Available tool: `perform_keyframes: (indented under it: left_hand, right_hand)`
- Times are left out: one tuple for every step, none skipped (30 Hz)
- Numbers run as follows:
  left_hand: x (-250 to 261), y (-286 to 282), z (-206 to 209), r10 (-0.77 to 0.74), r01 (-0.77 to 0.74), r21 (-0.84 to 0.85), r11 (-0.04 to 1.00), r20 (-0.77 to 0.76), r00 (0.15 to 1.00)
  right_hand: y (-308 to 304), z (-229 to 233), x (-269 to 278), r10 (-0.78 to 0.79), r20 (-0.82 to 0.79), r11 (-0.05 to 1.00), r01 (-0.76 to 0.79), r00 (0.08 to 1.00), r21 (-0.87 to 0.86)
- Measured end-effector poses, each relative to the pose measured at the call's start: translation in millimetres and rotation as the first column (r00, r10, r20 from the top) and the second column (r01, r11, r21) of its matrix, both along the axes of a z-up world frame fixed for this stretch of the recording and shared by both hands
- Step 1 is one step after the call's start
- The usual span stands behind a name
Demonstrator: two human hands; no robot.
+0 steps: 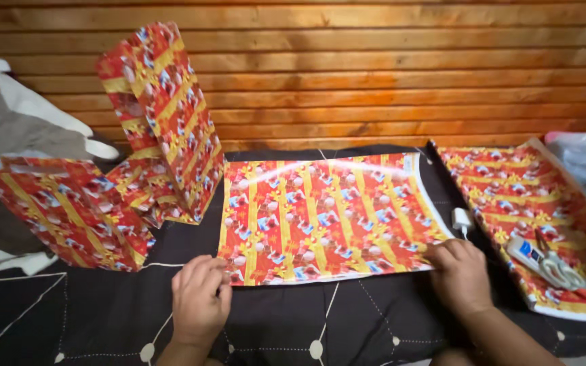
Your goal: The person cuts a sheet of patterned paper with scissors, then folds it over a white cardstock base. They apply glue along the folded edge and press it down to secure the paper, smoothing the surface to remove air bubbles.
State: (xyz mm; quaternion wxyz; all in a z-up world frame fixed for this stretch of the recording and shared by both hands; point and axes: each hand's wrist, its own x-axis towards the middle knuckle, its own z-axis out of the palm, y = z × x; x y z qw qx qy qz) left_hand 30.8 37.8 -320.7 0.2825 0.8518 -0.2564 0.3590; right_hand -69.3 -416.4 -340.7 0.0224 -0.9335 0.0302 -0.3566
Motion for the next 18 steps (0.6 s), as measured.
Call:
perform_keyframes:
  left_hand:
    - [5,0,-12,0.023,-0.022,0.017,1.0,-0.03,0.999]
    - [9,1,-21,0.044,-0.044,0.012,0.999,-0.056,0.997]
    - [14,1,-29,0.066,-0.065,0.008,0.998,-0.082,0.994]
    - [18,2,-36,0.089,-0.089,0.005,0.996,-0.104,0.991]
    - [21,3,-42,0.106,-0.105,0.012,0.994,-0.135,0.985]
    - [23,3,-47,0.122,-0.12,0.021,0.993,-0.166,0.979]
    - [26,4,-51,0.138,-0.135,0.03,0.99,-0.197,0.971]
    - [28,5,-56,0.158,-0.153,0.037,0.987,-0.214,0.964]
    - [30,7,-59,0.177,-0.172,0.045,0.984,-0.231,0.957]
    - [33,9,-63,0.198,-0.192,0.051,0.98,-0.247,0.949]
    - [34,10,-66,0.197,-0.195,0.035,0.98,-0.265,0.944]
    - [35,11,-70,0.196,-0.199,0.02,0.98,-0.284,0.939]
    - [35,12,-73,0.195,-0.203,0.005,0.979,-0.302,0.933]
    - [36,13,-76,0.207,-0.213,0.015,0.977,-0.306,0.929]
    - [36,14,-78,0.219,-0.223,0.024,0.975,-0.311,0.925]
    - [36,14,-81,0.229,-0.232,0.03,0.972,-0.315,0.921]
    - [35,16,-82,0.177,-0.209,-0.053,0.977,-0.352,0.919]
    - [36,18,-83,0.122,-0.188,-0.142,0.972,-0.38,0.917]
  right_hand:
    - [2,-10,3,-0.004,-0.022,1.0,0.005,1.0,0.031]
    - [4,-17,8,-0.005,-0.043,0.998,0.008,0.999,0.059]
    - [5,-23,10,-0.007,-0.064,0.996,0.012,0.998,0.088]
    - [6,-28,13,-0.029,-0.087,0.993,0.039,0.996,0.112]
    - [7,-33,16,-0.051,-0.11,0.989,0.066,0.993,0.135]
    - [7,-37,16,-0.074,-0.135,0.983,0.095,0.988,0.157]
    - [5,-41,17,-0.078,-0.189,0.976,0.113,0.979,0.186]
    - [0,-43,16,-0.082,-0.244,0.968,0.136,0.966,0.212]
    - [-4,-46,14,-0.085,-0.299,0.958,0.16,0.951,0.238]
    - [-9,-49,14,-0.069,-0.293,0.95,0.153,0.953,0.272]
    - [-15,-52,14,-0.054,-0.287,0.941,0.145,0.956,0.306]
    - [-18,-57,12,-0.039,-0.281,0.93,0.138,0.959,0.341]
    - [-22,-61,11,-0.005,-0.283,0.923,0.113,0.959,0.367]
    - [-27,-64,10,0.029,-0.284,0.916,0.088,0.959,0.392]
    - [-30,-67,8,0.062,-0.283,0.907,0.064,0.957,0.417]
    - [-33,-70,7,0.131,-0.21,0.862,-0.006,0.969,0.507]
    - [-34,-72,5,0.192,-0.13,0.806,-0.08,0.973,0.587]
    - [-38,-71,5,0.245,-0.041,0.741,-0.16,0.969,0.652]
